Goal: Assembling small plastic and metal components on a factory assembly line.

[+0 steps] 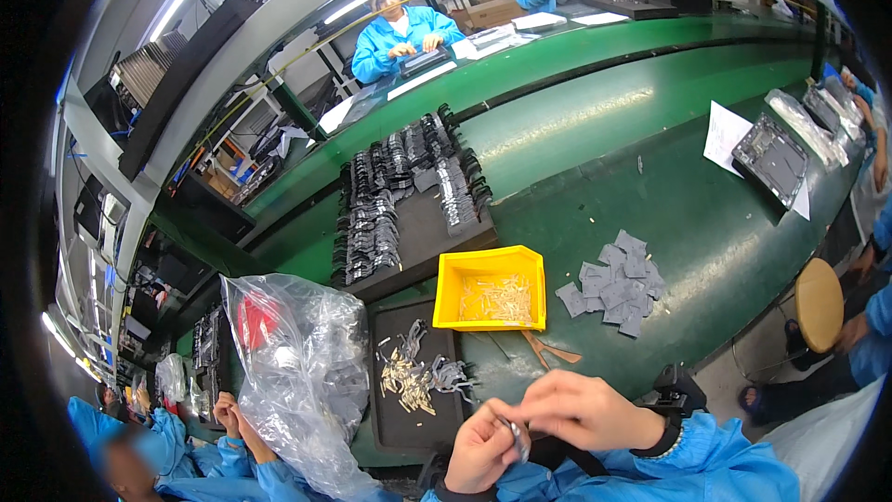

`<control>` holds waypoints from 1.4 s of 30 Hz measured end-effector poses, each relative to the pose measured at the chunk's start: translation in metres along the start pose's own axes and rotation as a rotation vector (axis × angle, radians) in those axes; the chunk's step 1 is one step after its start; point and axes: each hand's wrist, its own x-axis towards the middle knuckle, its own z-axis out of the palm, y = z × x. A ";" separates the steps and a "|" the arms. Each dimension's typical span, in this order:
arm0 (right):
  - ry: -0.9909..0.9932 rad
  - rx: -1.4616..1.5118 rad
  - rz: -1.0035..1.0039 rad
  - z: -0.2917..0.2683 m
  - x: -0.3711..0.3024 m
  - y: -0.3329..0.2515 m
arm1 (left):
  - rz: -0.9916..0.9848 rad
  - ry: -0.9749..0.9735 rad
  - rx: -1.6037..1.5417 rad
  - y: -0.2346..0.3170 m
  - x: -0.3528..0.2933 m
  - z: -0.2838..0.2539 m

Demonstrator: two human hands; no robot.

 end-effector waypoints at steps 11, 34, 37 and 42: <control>-0.121 -0.495 -0.427 -0.042 0.088 -0.025 | -0.142 -0.063 0.059 -0.012 0.000 -0.025; -0.208 -1.314 -0.316 -0.010 0.384 0.226 | 0.151 0.013 0.953 -0.001 -0.015 -0.036; -0.146 -1.267 -0.363 -0.020 0.382 0.230 | 0.157 0.003 0.946 0.001 -0.013 -0.036; -0.164 -1.378 -0.374 -0.028 0.379 0.208 | 0.180 0.030 0.967 0.000 -0.014 -0.032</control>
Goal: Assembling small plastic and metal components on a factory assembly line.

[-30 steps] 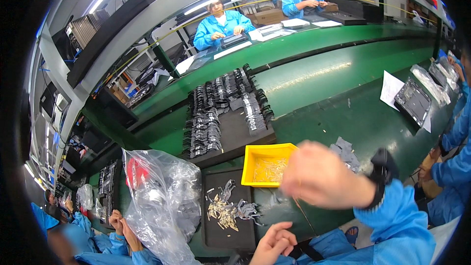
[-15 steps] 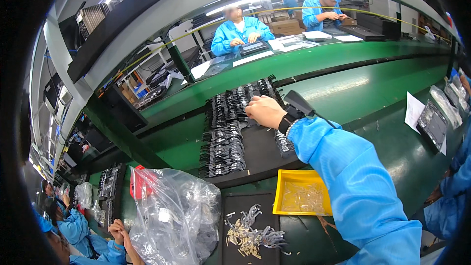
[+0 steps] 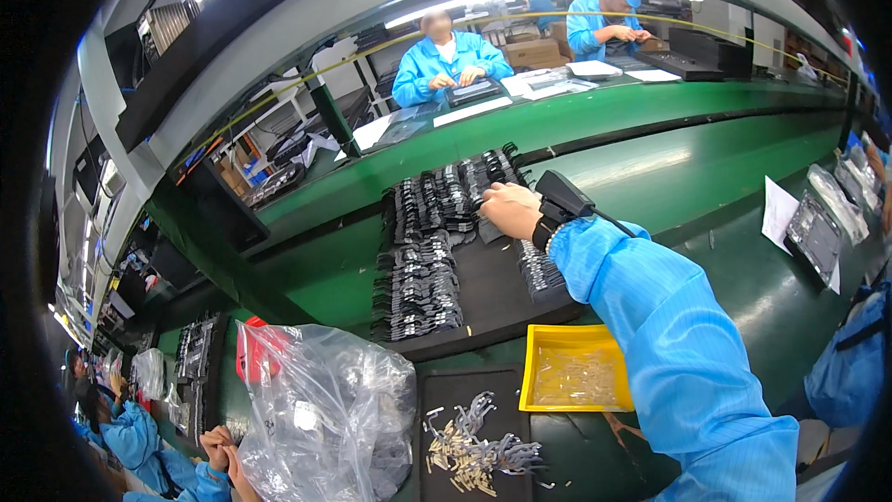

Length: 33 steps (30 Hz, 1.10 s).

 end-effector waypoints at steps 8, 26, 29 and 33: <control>0.053 0.172 -0.077 -0.111 -0.050 -0.021 | 0.058 0.183 0.086 -0.016 -0.009 0.019; 0.342 0.369 0.969 -0.223 -0.380 -0.106 | 0.157 -0.084 0.439 0.047 0.021 0.049; 0.124 0.414 0.921 -0.218 -0.403 -0.099 | 0.237 -0.119 0.488 0.033 0.053 0.067; -0.202 0.419 0.760 -0.195 -0.398 -0.092 | 0.321 -0.073 0.812 0.016 0.105 0.077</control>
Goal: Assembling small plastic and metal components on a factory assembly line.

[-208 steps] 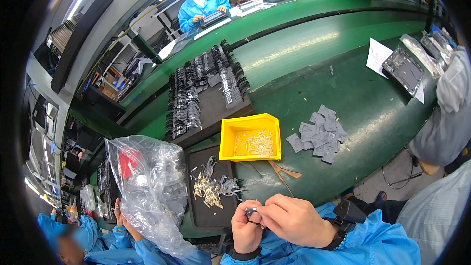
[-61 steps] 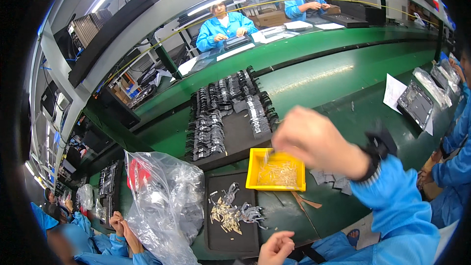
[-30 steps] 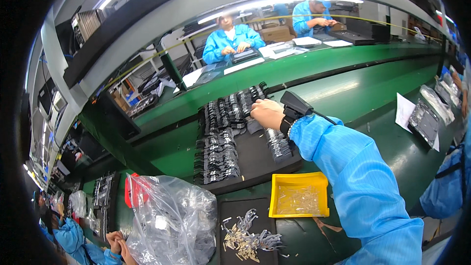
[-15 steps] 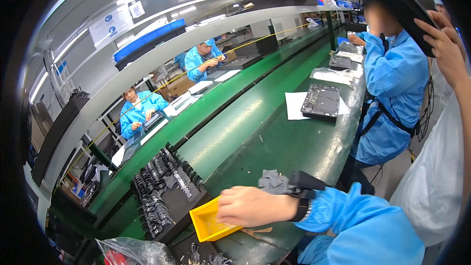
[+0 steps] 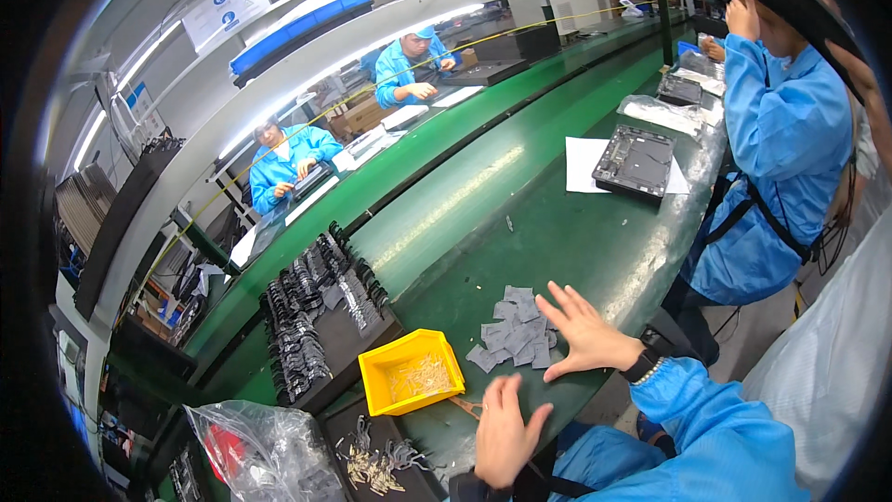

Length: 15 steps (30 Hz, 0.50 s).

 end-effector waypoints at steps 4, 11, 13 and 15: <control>-0.119 -0.059 -0.132 0.007 0.026 0.024 | 0.012 0.077 0.169 -0.024 0.043 0.030; -0.304 -0.103 -0.341 0.014 0.080 0.050 | -0.110 -0.082 0.269 -0.039 0.075 0.038; -0.224 -0.017 -0.456 0.023 0.086 0.048 | -0.107 -0.006 0.309 -0.051 0.074 0.049; -0.106 0.015 -0.485 0.019 0.080 0.046 | -0.120 0.004 0.289 -0.046 0.078 0.051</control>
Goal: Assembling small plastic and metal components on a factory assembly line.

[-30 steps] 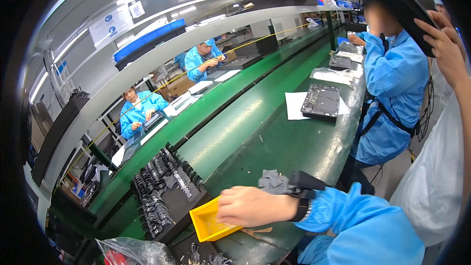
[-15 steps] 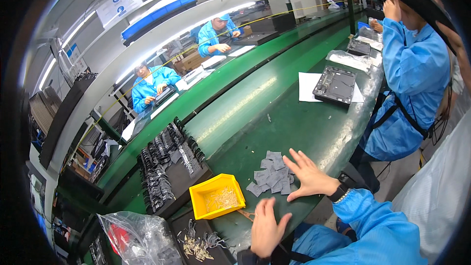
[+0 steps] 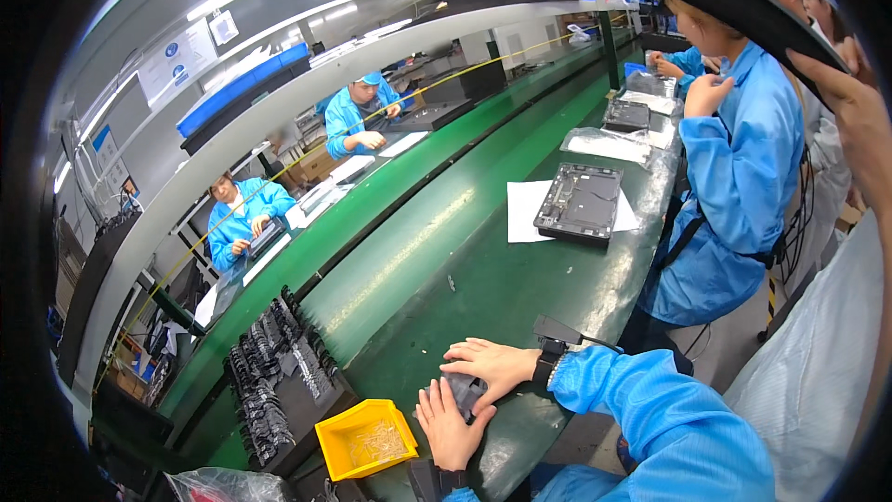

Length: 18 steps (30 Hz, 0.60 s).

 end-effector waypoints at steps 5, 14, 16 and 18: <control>0.230 0.137 0.059 0.005 -0.005 -0.005 | -0.080 0.022 -0.088 0.009 0.011 0.002; 0.692 0.575 0.572 0.039 0.032 -0.038 | -0.271 0.241 -0.300 0.014 0.037 0.016; 0.760 0.691 0.598 0.043 0.039 -0.042 | -0.248 0.298 -0.299 0.014 0.040 0.017; 0.822 0.815 0.614 0.047 0.046 -0.046 | -0.305 0.382 -0.363 0.012 0.043 0.018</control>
